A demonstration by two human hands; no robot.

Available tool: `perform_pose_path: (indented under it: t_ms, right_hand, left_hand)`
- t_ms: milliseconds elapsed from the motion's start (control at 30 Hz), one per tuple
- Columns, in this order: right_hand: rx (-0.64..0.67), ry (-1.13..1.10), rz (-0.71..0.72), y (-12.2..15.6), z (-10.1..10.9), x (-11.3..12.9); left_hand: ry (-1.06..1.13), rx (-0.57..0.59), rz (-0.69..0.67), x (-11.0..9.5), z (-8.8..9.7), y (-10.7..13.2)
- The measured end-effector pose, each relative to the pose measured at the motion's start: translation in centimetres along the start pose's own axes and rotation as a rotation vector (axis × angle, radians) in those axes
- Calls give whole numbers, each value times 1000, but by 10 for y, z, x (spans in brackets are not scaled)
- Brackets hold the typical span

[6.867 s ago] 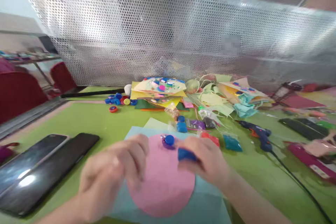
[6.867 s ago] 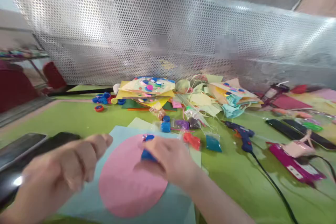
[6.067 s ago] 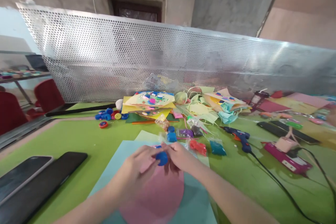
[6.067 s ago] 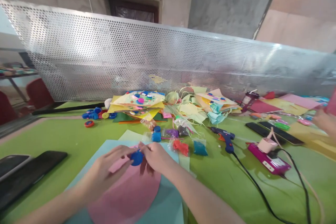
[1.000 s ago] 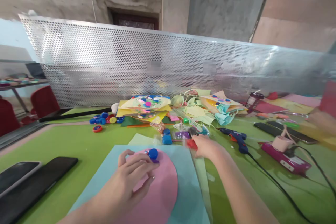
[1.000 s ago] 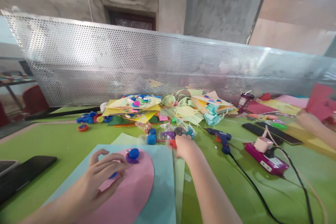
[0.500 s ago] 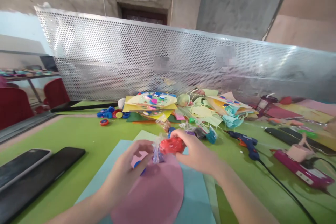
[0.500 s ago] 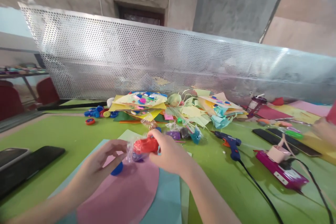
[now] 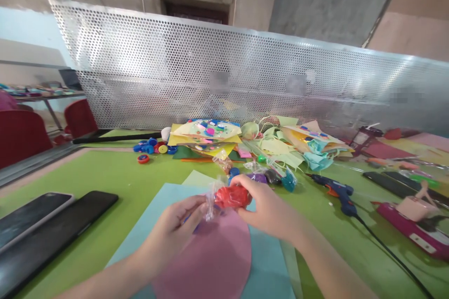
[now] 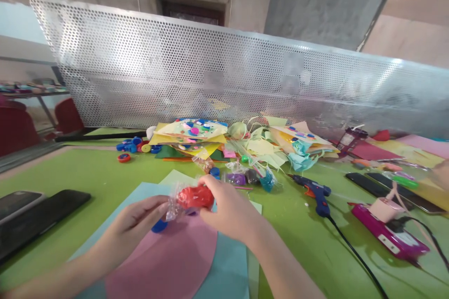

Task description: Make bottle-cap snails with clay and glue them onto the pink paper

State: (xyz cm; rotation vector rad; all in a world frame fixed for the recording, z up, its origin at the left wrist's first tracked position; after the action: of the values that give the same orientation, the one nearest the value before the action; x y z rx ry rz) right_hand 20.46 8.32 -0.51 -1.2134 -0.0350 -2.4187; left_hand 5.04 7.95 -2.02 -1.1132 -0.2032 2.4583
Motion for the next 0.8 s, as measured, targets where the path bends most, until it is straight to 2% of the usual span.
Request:
perform_pose_path:
  t_ms: [100,233,333,400,467,533,600,667,800]
  right_hand:
    - [31,-1,23,1,-3,1]
    - [16,20,144,4,-7,11]
    - [-33,35,250,7,-12,22]
    - [-129,47,356,10,-12,31]
    - [-315,93,519,20,-7,42]
    - [-516,151,686,35,-1,52]
    - [-574,215,781,44,-1,59]
    - [-461,256,731,39,-8,61]
    - [-93,86,300,15,-29,36]
  left_hand:
    - [28,22,14,1,-2,-1]
    - [48,34,67,7,-5,1]
    - [3,11,-23,1,-5,5]
    - [-11,19,-111,-6,-7,9]
    - [36,42,-115,-8,-9,11]
    - [145,55,-20,-4,-11,11]
    - [252,51,93,2,-12,11]
    - [328,72,164,4,-15,10]
    - [265,222,147,-2,-24,15]
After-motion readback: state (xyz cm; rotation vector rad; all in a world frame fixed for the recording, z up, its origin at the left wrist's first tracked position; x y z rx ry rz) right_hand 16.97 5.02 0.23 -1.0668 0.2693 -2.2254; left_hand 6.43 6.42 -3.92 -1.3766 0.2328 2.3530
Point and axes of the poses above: each hand's wrist, its own y-axis away from the middle knuckle, its own z-axis out of the back of the hand, x = y × z, the point moved 7 cm from there along -y, towards the middle knuckle, and after that the axes turned 14 degrees about -y, right-handed, at the moved point
